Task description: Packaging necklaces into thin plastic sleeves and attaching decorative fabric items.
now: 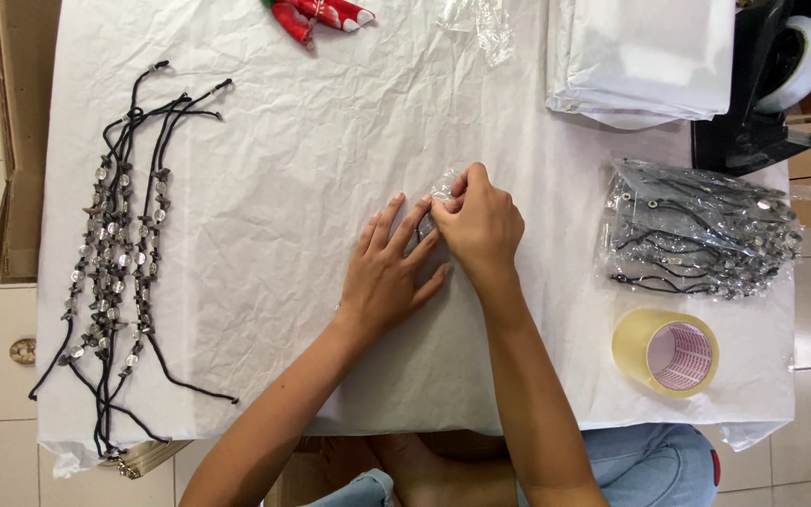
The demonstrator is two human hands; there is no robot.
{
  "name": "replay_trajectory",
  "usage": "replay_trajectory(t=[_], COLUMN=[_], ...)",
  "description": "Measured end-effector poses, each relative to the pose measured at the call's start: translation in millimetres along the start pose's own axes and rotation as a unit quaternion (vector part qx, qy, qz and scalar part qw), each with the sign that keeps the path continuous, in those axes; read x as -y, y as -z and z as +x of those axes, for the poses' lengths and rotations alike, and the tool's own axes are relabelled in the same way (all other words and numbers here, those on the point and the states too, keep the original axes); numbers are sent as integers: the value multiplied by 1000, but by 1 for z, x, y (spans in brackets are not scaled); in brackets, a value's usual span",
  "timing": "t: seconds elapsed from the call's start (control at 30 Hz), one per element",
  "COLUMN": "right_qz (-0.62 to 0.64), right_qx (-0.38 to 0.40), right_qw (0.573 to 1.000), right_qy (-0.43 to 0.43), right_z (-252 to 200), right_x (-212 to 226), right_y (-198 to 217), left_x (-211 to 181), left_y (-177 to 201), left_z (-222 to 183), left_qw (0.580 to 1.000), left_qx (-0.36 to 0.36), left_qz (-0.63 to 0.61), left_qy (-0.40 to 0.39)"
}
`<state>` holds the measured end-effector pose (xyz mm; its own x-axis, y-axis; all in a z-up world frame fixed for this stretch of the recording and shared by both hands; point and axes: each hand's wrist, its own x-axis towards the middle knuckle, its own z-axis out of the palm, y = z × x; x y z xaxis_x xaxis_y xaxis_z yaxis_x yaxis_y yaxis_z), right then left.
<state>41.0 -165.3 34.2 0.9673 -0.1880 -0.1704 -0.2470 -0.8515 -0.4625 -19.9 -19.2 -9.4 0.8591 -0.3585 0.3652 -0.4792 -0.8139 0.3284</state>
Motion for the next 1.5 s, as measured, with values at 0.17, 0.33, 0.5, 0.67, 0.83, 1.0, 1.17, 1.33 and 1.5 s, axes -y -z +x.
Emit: replay_trajectory(t=[0.17, 0.33, 0.5, 0.67, 0.83, 1.0, 1.17, 1.33, 1.5], right_qz=[5, 59, 260, 189, 149, 250, 226, 181, 5], right_qx=[13, -25, -286, -288, -243, -315, -388, -232, -79], right_qw=[1000, 998, 922, 936, 951, 900, 873, 917, 961], right_qy=[-11, -10, 10, 70, 120, 168, 189, 270, 265], right_z=[2, -10, -18, -9, -6, -10, -11, -16, -5], right_x=[-7, -21, -32, -35, -43, -29, -31, -29, -32], right_y=[8, -6, -30, -36, -34, -24, -10, -6, -28], left_x=[-2, -3, -5, -1, 3, 17, 19, 22, 28], left_y=[2, 8, 13, 15, 24, 30, 87, 74, 53], left_z=[-1, 1, 0, 0, 1, -5, -1, -30, -54], left_qw=[1000, 1000, 997, 990, 970, 889, 922, 987, 991], left_qx=[-10, -10, -26, -99, -100, -134, -90, 37, 104], left_qz=[-5, -19, -68, -95, -220, -435, -378, -143, 1], left_qy=[0, 2, -4, -26, 4, 46, 3, -62, -86])
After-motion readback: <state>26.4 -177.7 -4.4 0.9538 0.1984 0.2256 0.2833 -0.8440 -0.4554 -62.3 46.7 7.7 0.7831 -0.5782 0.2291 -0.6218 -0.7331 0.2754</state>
